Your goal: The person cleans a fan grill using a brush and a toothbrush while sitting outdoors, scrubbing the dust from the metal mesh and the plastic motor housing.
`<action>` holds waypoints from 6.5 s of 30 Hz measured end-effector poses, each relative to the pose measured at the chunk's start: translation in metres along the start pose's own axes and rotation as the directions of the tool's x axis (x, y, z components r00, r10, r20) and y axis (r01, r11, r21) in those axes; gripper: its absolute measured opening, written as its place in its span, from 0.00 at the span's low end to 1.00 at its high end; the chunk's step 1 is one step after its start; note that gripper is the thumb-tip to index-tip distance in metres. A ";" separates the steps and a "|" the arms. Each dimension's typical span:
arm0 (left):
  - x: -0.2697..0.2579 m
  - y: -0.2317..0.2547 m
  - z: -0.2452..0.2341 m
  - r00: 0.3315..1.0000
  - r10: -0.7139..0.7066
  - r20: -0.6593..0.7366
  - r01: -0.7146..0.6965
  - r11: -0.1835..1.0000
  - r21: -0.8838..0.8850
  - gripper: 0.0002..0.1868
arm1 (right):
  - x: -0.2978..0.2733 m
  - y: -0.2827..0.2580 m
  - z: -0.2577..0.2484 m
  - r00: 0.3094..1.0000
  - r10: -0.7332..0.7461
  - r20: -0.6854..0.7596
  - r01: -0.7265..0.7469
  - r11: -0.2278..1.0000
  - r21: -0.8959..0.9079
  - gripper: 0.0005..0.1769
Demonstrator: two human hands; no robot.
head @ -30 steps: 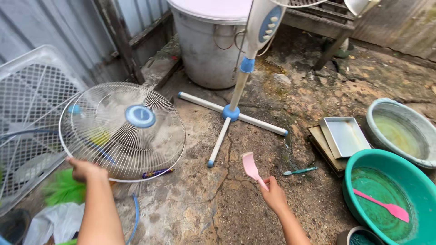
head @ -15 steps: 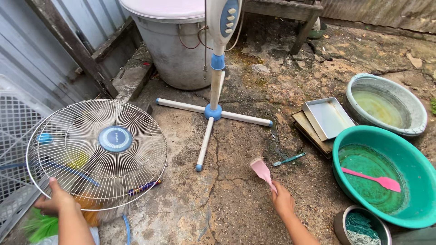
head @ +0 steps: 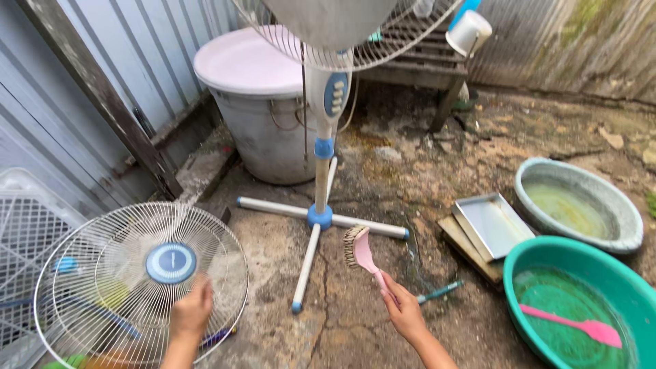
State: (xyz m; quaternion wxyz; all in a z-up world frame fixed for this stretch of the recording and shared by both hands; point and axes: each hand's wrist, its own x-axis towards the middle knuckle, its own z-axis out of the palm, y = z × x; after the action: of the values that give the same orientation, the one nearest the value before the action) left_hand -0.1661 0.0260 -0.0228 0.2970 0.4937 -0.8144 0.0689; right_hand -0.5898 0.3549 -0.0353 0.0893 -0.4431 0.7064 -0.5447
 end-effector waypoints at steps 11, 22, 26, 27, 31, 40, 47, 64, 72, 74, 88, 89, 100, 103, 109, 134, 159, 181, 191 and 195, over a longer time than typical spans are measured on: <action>0.121 0.179 -0.074 0.976 -0.057 0.212 0.099 0.976 -0.196 0.06 | 0.150 -0.067 -0.142 0.951 0.297 0.086 -0.303 0.951 0.067 0.30; 0.242 0.273 -0.359 0.850 -0.444 -0.283 0.037 0.585 -0.810 0.08 | 0.197 -0.195 -0.354 0.987 0.039 -0.157 -0.069 0.979 -0.193 0.16; 0.270 0.325 -0.495 0.855 -0.210 -0.475 -0.191 0.724 -0.663 0.04 | 0.175 -0.300 -0.318 0.979 0.160 -0.129 -0.118 0.951 0.286 0.16; 0.281 0.337 -0.522 0.841 -0.121 -0.528 -0.272 0.749 -0.604 0.04 | 0.173 -0.331 -0.307 0.972 0.206 -0.110 -0.135 0.881 0.454 0.19; 0.326 0.375 -0.609 0.911 -0.010 -0.412 -0.297 0.677 -0.673 0.08 | 0.194 -0.444 -0.329 0.964 0.241 -0.112 -0.161 0.865 0.475 0.21; 0.316 0.377 -0.652 0.840 -0.005 0.543 0.542 0.067 -0.838 0.13 | 0.297 -0.537 -0.554 0.989 -0.052 -0.139 -0.083 0.583 -0.808 0.38; 0.330 0.470 -0.629 0.573 0.074 0.816 0.795 -0.292 -0.531 0.28 | 0.411 -0.662 -0.577 0.970 -0.191 0.148 0.208 0.349 -0.914 0.29; 0.346 0.608 -0.561 0.670 -0.212 0.711 0.332 -0.772 -0.543 0.21 | 0.604 -0.615 -0.471 0.434 0.001 0.901 0.846 -0.345 -0.407 0.16; 0.356 0.582 -0.576 0.706 -0.257 0.659 0.364 -0.666 -0.651 0.22 | 0.641 -0.642 -0.480 0.478 -0.289 0.829 0.839 -0.130 -0.529 0.26; 0.358 0.589 -0.578 0.708 -0.252 0.659 0.366 -0.667 -0.649 0.22 | 0.612 -0.659 -0.427 0.343 -0.399 0.851 0.919 -0.044 -0.391 0.23; 0.360 0.582 -0.568 0.732 -0.248 0.635 0.388 -0.615 -0.687 0.21 | 0.631 -0.580 -0.494 0.755 0.085 0.651 0.621 0.230 -0.750 0.27; 0.360 0.582 -0.571 0.733 -0.233 0.639 0.404 -0.608 -0.684 0.21 | 0.625 -0.592 -0.477 0.787 0.162 0.596 0.483 0.440 -0.757 0.28; 0.358 0.603 -0.573 0.717 -0.194 0.669 0.499 -0.528 -0.687 0.20 | 0.627 -0.491 -0.421 0.530 0.167 0.831 0.832 0.085 -0.548 0.13; 0.366 0.588 -0.574 0.674 -0.269 0.688 0.496 -0.525 -0.692 0.20 | 0.634 -0.495 -0.426 0.631 0.087 0.771 0.749 0.191 -0.635 0.15; 0.369 0.581 -0.571 0.711 -0.275 0.647 0.445 -0.536 -0.717 0.23 | 0.620 -0.524 -0.376 0.517 -0.129 0.846 0.705 0.625 -0.335 0.20; 0.368 0.464 -0.615 0.994 0.073 0.082 -0.011 0.811 -0.584 0.36 | 0.585 -0.603 -0.286 0.049 0.049 0.998 0.967 0.246 -0.060 0.23; 0.418 0.446 -0.647 0.973 0.148 0.176 -0.079 0.934 -0.349 0.28 | 0.641 -0.502 -0.438 0.529 -0.173 0.831 0.780 0.484 -0.397 0.24; 0.471 0.558 -0.650 0.906 0.394 0.154 -0.381 0.918 -0.108 0.45 | 0.562 -0.282 -0.443 0.720 0.440 0.537 0.139 0.667 -0.732 0.40; 0.332 0.408 -0.681 0.905 -0.187 -0.382 0.174 0.982 -0.070 0.26 | 0.415 -0.214 -0.507 0.438 0.724 0.533 -0.355 0.684 -0.637 0.15; 0.205 0.307 -0.683 0.639 -0.555 -0.533 0.401 0.831 -0.385 0.26 | 0.319 -0.236 -0.514 0.180 0.875 0.449 -0.660 0.446 -0.605 0.17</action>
State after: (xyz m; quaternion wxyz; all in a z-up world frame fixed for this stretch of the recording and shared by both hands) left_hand -0.2101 0.3007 0.7020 0.6121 0.6025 -0.5095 0.0516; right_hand -0.9664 0.4761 0.4794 0.5584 -0.2007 0.7992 -0.0957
